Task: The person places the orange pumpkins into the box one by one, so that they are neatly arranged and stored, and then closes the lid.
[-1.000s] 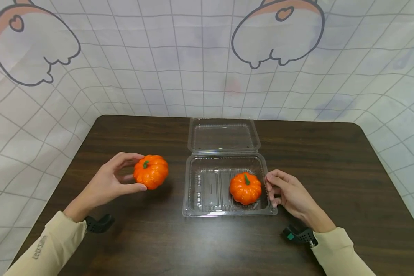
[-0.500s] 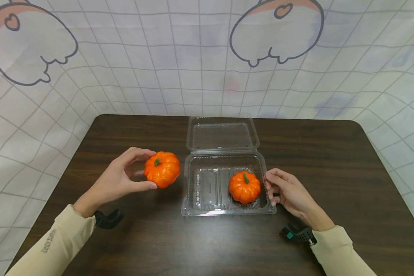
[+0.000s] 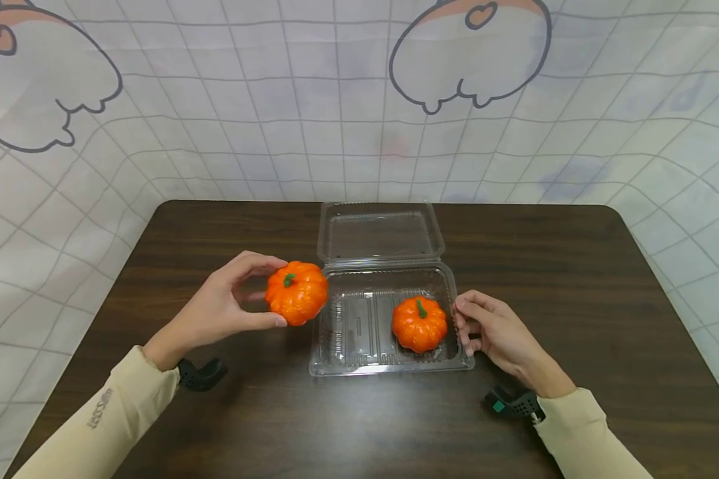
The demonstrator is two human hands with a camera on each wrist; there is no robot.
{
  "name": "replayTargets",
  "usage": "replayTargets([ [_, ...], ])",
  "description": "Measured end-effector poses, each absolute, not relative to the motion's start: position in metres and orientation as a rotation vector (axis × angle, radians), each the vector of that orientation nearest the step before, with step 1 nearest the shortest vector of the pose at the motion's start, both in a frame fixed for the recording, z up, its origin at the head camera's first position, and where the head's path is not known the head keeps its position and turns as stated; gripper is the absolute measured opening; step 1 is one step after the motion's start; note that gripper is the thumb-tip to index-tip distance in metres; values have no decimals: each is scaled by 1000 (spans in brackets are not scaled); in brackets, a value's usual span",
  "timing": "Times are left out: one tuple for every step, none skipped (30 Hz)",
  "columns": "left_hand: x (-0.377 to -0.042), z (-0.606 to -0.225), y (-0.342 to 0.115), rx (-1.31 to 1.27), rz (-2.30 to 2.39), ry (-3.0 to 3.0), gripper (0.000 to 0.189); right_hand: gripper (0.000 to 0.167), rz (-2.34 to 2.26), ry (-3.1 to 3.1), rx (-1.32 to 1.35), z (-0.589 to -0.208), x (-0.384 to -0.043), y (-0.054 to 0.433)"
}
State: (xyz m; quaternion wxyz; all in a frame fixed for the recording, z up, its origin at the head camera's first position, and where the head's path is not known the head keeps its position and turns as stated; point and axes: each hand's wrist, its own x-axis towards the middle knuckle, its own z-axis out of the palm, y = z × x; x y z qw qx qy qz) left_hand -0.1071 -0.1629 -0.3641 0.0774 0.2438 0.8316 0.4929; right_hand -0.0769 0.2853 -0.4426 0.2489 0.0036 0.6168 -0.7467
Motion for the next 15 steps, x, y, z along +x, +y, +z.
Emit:
replayTargets([
  [-108, -364, -161, 734, 1474, 2490, 72, 20, -2037, 1679, 7, -443, -77, 285],
  [-108, -364, -160, 738, 1474, 2486, 72, 20, -2038, 1676, 6, -443, -77, 285],
  [-108, -364, -159, 741, 1475, 2482, 72, 20, -2040, 1673, 3, -443, -77, 285],
  [-109, -364, -158, 745, 1476, 2478, 72, 20, -2041, 1671, 3, -442, -77, 285],
  [-109, -364, -157, 747, 1475, 2477, 72, 20, -2041, 1668, 2, -442, -77, 285],
  [-109, -364, -156, 748, 1475, 2475, 72, 19, -2042, 1666, -3, -442, -77, 285],
  [-110, -364, -154, 750, 1475, 2472, 72, 19, -2043, 1665, -5, -442, -76, 285],
  [-110, -364, -153, 750, 1474, 2469, 72, 19, -2043, 1666, -7, -442, -76, 285],
  [-110, -363, -152, 752, 1475, 2466, 72, 19, -2044, 1666, -14, -441, -76, 286],
  [-110, -363, -151, 754, 1474, 2463, 72, 19, -2045, 1666, -17, -441, -76, 286],
  [-111, -363, -149, 756, 1472, 2459, 72, 19, -2045, 1669, -20, -441, -76, 286],
  [-111, -363, -148, 761, 1469, 2455, 72, 19, -2046, 1670, -23, -440, -75, 286],
  [-111, -363, -147, 763, 1466, 2453, 72, 19, -2046, 1672, -21, -440, -75, 286],
  [-112, -363, -146, 766, 1462, 2451, 72, 19, -2046, 1673, -20, -440, -76, 286],
  [-112, -363, -145, 768, 1459, 2449, 72, 20, -2045, 1675, -20, -440, -76, 286],
])
